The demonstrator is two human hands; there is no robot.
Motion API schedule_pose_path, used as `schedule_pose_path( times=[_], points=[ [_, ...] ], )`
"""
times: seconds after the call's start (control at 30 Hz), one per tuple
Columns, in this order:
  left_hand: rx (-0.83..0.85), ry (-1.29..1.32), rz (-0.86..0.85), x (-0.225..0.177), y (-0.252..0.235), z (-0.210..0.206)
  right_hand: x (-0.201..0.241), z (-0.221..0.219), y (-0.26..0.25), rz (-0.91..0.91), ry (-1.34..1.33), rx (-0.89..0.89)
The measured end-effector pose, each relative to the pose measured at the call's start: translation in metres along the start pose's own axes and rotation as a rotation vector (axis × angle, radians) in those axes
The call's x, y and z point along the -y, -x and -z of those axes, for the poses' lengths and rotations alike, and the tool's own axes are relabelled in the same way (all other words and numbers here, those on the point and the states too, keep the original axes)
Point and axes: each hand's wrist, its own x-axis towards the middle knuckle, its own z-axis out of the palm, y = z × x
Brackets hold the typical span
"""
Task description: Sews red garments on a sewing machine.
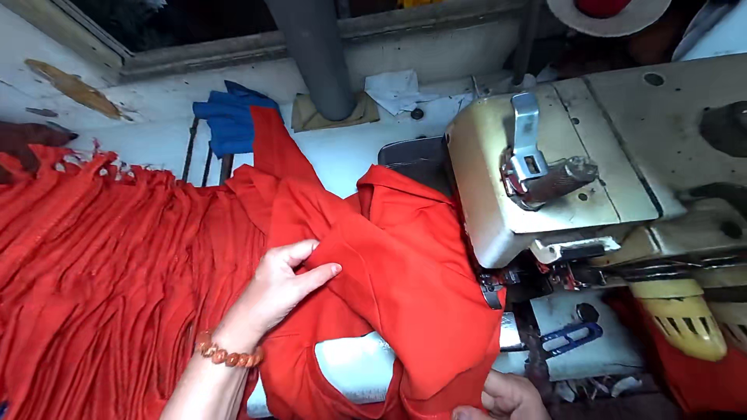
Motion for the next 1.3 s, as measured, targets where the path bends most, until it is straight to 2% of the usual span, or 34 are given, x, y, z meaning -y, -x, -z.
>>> schedule_pose_path(
  times=[0.03,0.07,0.17,0.2,0.23,0.27,0.3,0.33,0.37,0.43,0.47,0.5,0.57,0.63,0.73,0.8,0.87,0.97,1.07,1.13,1.2,1.3],
  points=[
    [-0.01,-0.045,-0.069,-0.004,0.007,0.002,-0.001,0.0,0.0,-0.006,-0.006,-0.001],
    [-0.01,0.058,-0.099,-0.012,0.018,0.004,-0.002,-0.001,0.0,-0.008,-0.011,-0.001],
    [0.049,0.896,-0.045,-0.039,0.065,0.008,-0.002,-0.003,0.0,0.013,0.001,0.009],
    [0.032,1.03,-0.037,-0.037,0.078,0.007,0.001,-0.005,-0.001,0.031,0.007,0.003],
    [0.011,1.028,-0.029,-0.031,0.088,0.007,0.005,-0.006,-0.001,0.054,0.012,-0.002],
    [-0.06,0.946,0.025,-0.028,0.095,0.006,0.01,-0.007,-0.001,0.076,0.034,-0.005],
    [-0.21,0.781,0.197,-0.039,0.095,0.0,0.013,-0.007,0.0,0.084,0.04,0.005],
    [-0.258,0.612,0.336,-0.041,0.094,-0.001,0.011,-0.006,0.0,0.086,0.023,0.004],
    [-0.199,0.467,0.383,-0.032,0.095,0.002,0.008,-0.005,0.001,0.073,0.014,-0.008],
    [-0.122,0.325,0.243,0.009,0.108,0.007,0.004,-0.004,0.006,0.053,0.051,-0.024],
    [-0.187,0.23,0.197,0.01,0.111,0.003,0.0,-0.002,0.01,0.069,0.044,-0.004],
    [-0.28,0.057,0.143,0.004,0.114,-0.003,-0.007,0.0,0.012,0.112,0.031,0.034],
    [-0.383,-0.318,-0.095,-0.012,0.123,-0.013,-0.013,0.002,0.016,0.208,0.019,0.092],
    [-0.304,-0.475,-0.322,-0.037,0.135,-0.026,-0.012,0.003,0.018,0.274,0.026,0.128],
    [-0.081,-0.478,-0.548,-0.058,0.146,-0.066,-0.008,0.003,0.021,0.318,0.022,0.178],
    [-0.101,-0.494,-0.617,-0.049,0.148,-0.094,-0.003,0.003,0.022,0.327,0.021,0.211],
    [-0.173,-0.46,-0.612,-0.04,0.146,-0.107,0.001,0.004,0.022,0.34,0.023,0.236],
    [-0.244,-0.286,-0.519,-0.042,0.135,-0.103,0.001,0.005,0.02,0.343,0.017,0.269],
    [-0.24,-0.28,-0.421,-0.062,0.126,-0.085,0.0,0.007,0.018,0.334,0.018,0.281],
    [-0.16,-0.281,-0.422,-0.075,0.124,-0.073,0.0,0.01,0.019,0.326,0.033,0.277],
    [-0.001,-0.27,-0.457,-0.091,0.124,-0.066,0.0,0.016,0.02,0.311,0.044,0.271],
    [0.152,-0.317,-0.518,-0.103,0.127,-0.08,-0.006,0.027,0.024,0.296,0.028,0.279]
  ],
)
